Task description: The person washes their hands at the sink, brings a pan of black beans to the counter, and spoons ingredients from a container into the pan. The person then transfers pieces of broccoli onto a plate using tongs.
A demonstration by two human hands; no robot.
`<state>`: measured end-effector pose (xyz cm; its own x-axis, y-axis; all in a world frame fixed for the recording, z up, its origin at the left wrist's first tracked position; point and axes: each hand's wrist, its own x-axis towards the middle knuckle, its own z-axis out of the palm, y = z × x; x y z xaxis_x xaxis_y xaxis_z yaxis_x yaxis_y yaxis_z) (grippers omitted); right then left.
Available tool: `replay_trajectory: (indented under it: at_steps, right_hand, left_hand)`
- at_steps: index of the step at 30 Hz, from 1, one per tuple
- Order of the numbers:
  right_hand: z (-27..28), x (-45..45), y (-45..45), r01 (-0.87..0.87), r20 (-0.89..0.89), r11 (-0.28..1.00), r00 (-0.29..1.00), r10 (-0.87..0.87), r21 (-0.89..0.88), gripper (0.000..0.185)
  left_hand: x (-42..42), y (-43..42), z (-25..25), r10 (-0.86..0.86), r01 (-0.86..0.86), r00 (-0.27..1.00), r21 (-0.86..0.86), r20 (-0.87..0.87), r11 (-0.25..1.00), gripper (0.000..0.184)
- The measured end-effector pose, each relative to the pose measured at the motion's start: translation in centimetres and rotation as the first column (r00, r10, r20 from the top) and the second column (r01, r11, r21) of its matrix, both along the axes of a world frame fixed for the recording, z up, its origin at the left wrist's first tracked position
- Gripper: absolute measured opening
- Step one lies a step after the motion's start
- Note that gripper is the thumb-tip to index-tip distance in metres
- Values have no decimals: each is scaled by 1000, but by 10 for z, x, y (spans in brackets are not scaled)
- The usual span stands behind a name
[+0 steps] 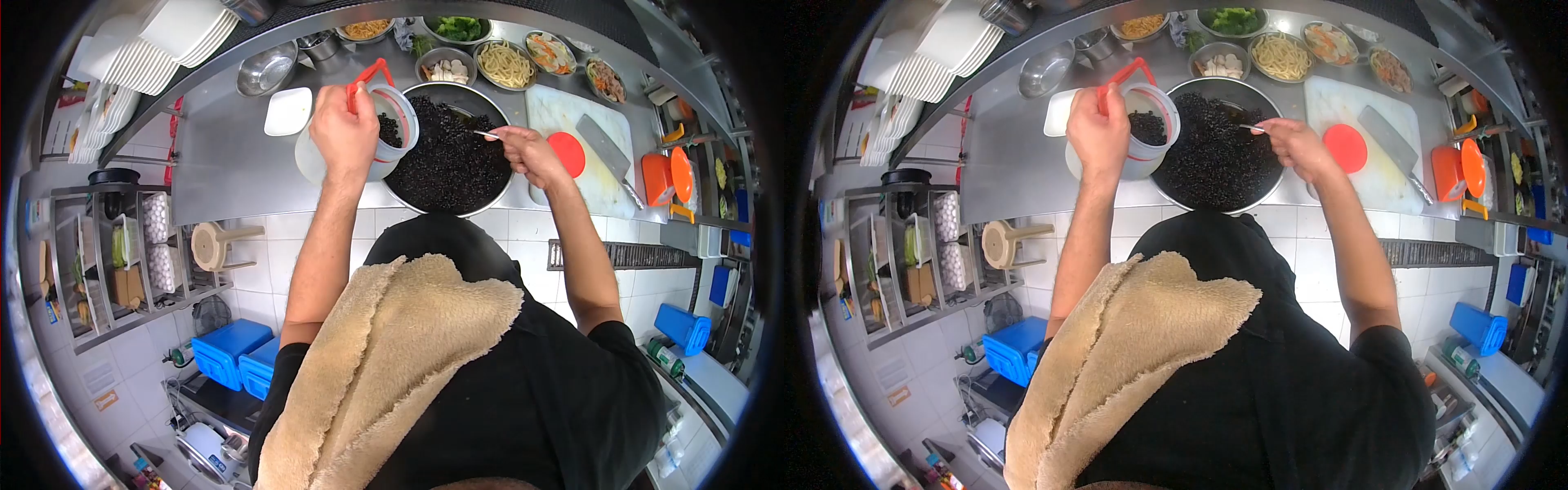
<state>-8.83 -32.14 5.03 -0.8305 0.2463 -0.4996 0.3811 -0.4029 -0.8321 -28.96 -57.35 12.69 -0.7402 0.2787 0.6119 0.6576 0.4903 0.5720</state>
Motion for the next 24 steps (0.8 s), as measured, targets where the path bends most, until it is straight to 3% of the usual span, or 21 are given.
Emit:
replay_trajectory:
  at_steps: [3, 6, 10, 12, 14, 18, 21, 24]
  right_hand:
    - [34, 1, 2, 46, -12, 992, 999, -45, 114, 22]
    - [65, -2, -5, 28, -95, 987, 995, -13, 156, 24]
    - [93, -18, -45, -65, -51, 936, 995, 88, 345, 26]
    - [46, -33, -75, 131, -379, 666, 893, 243, 734, 27]
    - [29, -33, -107, 80, -251, 388, 876, 413, 918, 26]
    - [48, -37, -130, 137, -230, 244, 882, 411, 960, 28]
    - [55, -35, -124, 10, -32, 51, 887, 460, 999, 27]
    - [39, -34, -107, 214, -291, 216, 848, 443, 953, 27]
  left_hand:
    - [0, 3, -1, -1, 1, 1000, 15, 4, 1000, 24]
    - [2, 5, 0, 2, -3, 1000, 25, 15, 1000, 26]
    - [-2, 3, -3, 11, -10, 999, 18, -31, 1000, 25]
    - [-2, 0, -3, 19, -19, 1000, 26, -19, 999, 24]
    - [0, -1, -4, 15, -15, 1000, 27, -12, 1000, 23]
    - [4, -3, -4, 9, -8, 1000, 49, -30, 999, 21]
    - [3, -4, -4, 4, -3, 1000, 71, -9, 997, 21]
    - [3, -6, -3, 4, -3, 1000, 73, -15, 997, 21]
